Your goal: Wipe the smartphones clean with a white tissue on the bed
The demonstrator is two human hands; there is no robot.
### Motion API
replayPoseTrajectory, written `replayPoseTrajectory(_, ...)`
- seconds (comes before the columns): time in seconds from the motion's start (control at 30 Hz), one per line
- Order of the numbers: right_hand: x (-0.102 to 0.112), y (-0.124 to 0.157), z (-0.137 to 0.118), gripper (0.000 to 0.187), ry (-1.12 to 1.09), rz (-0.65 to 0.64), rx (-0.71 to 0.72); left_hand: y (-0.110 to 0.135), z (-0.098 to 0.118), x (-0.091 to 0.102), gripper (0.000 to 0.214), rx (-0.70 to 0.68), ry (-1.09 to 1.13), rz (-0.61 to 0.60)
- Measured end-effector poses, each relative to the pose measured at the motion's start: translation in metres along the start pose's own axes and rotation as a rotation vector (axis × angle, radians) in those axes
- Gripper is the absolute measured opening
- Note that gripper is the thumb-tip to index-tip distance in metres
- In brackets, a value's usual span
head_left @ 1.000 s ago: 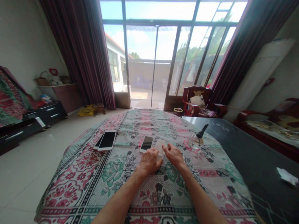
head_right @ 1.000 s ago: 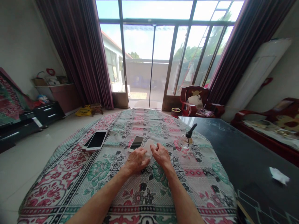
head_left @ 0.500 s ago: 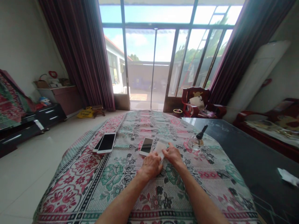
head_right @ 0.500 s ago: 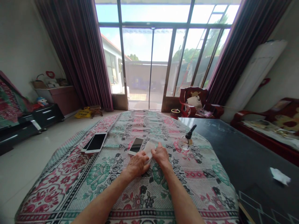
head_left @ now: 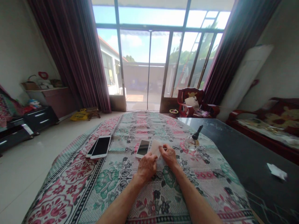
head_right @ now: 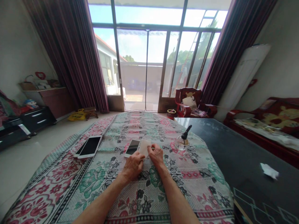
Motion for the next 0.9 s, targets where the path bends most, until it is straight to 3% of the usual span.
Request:
replayPoseTrajectory(0.1,-0.014,0.001,0.005,0.034,-0.566,-0.195,-0.116,-0.001,-0.002,0.008,0.027,-0.029,0.107,0.181)
replayPoseTrajectory(0.17,-0.023,0.004,0.004,0.041,-0.808,-0.312,-0.174,-0.001,-0.002,0.011,0.026,-0.063,0.152,0.257)
replayPoseTrajectory(0.27,-0.029,0.01,-0.001,0.046,-0.889,-0.436,-0.189,-0.001,-0.002,0.01,0.027,-0.089,0.168,0.279)
replayPoseTrajectory(0.4,-0.032,0.014,-0.007,0.044,-0.754,-0.482,-0.144,0.001,-0.002,0.005,0.029,-0.071,0.15,0.229)
replayPoseTrajectory(0.53,-0.029,0.013,-0.006,0.043,-0.654,-0.402,-0.115,0.001,0.004,0.004,0.027,-0.078,0.148,0.17)
replayPoseTrajectory(0.63,-0.02,0.01,0.001,0.043,-0.583,-0.266,-0.13,0.002,0.001,0.016,0.019,-0.049,0.116,0.232)
replayPoseTrajectory(0.77,-0.006,0.003,0.015,0.044,-0.637,-0.106,-0.195,0.008,-0.025,0.042,0.034,0.128,-0.039,0.386)
replayPoseTrajectory(0.9,0.003,-0.004,0.025,0.046,-0.661,0.006,-0.214,0.014,-0.054,0.036,0.064,0.268,-0.134,0.311)
Point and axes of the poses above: each hand's wrist, its own y-axis away from the middle knuckle, its own x-axis out of the back of the hand, z = x × y, the point moved 9 cm from there along -y, towards the middle knuckle, and after that the axes turned 12 degrees about -x, right-handed, at the moved point
